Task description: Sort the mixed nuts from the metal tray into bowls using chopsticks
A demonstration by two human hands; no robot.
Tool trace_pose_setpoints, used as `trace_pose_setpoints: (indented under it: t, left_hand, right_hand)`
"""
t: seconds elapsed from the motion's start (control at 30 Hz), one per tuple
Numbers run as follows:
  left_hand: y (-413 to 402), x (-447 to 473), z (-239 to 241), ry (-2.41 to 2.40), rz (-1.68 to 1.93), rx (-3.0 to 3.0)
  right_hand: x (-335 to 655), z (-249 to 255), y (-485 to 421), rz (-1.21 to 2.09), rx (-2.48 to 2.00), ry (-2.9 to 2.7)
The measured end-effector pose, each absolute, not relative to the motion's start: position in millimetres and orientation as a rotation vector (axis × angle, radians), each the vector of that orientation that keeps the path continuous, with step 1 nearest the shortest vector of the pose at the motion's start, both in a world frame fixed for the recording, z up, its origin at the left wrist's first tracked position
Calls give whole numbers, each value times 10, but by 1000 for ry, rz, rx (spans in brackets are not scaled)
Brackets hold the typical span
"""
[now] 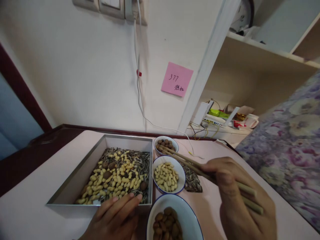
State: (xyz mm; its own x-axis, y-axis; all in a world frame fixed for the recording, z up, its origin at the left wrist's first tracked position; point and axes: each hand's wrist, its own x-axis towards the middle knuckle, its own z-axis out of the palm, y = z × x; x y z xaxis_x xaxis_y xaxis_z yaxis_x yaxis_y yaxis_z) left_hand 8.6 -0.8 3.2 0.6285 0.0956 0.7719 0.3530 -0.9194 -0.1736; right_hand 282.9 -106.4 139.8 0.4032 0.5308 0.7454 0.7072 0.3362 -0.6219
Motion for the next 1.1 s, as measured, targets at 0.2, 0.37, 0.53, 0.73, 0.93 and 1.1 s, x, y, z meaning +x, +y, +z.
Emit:
trace_pose_setpoints:
  t: [0.2,0.37,0.53,0.73,0.93,1.1]
  left_hand:
    - [-1,106,-6,-330,-1239,-2488]
    - [6,142,-21,-314,-1283,-2429]
    - [-2,162,-24,-351,-1262,-2417]
    - [-16,163,-44,-322,-1314,-2368]
    - [-73,141,23,-429,-1227,-2482]
    - [-16,148,-4,-336,-1294,-2397]
  right_hand:
    - [2384,1393,-700,8,-1296,-1585]
    - [2290,1219,-377,131,-1329,-1687]
    - [2239,1103,-180,158,-1341,-1736]
    - [2227,1033,-141,136,-1334,-1723]
    - [2287,1058,-221,118,-1315,-1706]
    - [2246,1241,-426,59,-1296,-1692]
